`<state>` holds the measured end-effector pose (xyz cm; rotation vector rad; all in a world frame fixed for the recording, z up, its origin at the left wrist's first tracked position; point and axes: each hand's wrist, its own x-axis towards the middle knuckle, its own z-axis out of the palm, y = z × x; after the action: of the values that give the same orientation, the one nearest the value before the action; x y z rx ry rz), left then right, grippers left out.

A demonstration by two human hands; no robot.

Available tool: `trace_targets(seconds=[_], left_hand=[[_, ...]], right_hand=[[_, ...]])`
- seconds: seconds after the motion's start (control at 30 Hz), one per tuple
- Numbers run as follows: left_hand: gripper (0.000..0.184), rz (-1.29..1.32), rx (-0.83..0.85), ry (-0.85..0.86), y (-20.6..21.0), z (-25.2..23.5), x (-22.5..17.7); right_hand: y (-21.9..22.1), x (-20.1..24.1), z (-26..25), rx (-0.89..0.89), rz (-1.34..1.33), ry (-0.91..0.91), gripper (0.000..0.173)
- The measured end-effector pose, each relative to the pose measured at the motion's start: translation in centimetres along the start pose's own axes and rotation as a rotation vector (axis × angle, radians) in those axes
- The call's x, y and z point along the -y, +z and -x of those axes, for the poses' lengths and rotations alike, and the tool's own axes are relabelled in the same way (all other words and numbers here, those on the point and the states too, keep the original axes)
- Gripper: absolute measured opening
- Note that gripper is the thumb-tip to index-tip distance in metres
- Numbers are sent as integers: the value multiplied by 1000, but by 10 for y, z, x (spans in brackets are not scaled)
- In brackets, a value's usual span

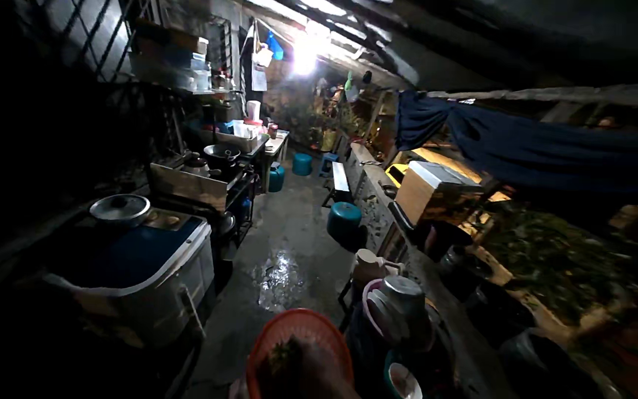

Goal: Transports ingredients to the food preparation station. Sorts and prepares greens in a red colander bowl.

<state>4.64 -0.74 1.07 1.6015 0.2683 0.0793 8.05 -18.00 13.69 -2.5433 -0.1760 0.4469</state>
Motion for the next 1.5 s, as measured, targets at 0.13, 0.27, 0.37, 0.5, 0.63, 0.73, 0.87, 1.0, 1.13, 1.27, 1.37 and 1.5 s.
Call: trace_targets(seconds=[0.13, 0.27, 0.37, 0.5, 0.63, 0.73, 0.87, 1.0, 1.13, 1.27, 1.37, 1.5], left_hand=[[53, 553, -31, -137, 17, -63, -40], [48, 507, 46, -12, 24, -148, -41], [39, 485, 136, -54, 35, -222, -48], [33, 473, 277, -226, 57, -313, -64], [33, 467, 281, -257, 91, -402, -83], [35, 495, 253, -292, 120, -461, -104], [37, 557, 266, -358, 174, -540, -121], [34, 489, 246, -363, 239, -602, -113], [32, 515, 163, -332, 290, -663, -119], [34, 462, 84, -275, 320, -714, -149], [33, 343, 48, -229, 337, -746, -172], [32, 240, 65, -221, 357, -782, -187]], right_hand=[[-34, 0, -65, 7, 175, -84, 59], [-41, -5, -159, 110, 276, -176, 96], [-26, -2, -229, 141, 359, -262, 78], [-53, -21, -327, 125, 203, -154, 48], [-139, -28, -412, 179, 50, -140, 38], [-194, -46, -447, 313, 236, -148, 66], [-217, -91, -499, 287, 321, -62, 104], [-246, -149, -579, 169, 135, -86, 82], [-320, -173, -654, 111, 26, -151, 41], [-383, -171, -703, 223, 156, -271, 75], [-392, -167, -740, 231, 326, -335, 97], [-390, -171, -788, 242, 364, -372, 72]])
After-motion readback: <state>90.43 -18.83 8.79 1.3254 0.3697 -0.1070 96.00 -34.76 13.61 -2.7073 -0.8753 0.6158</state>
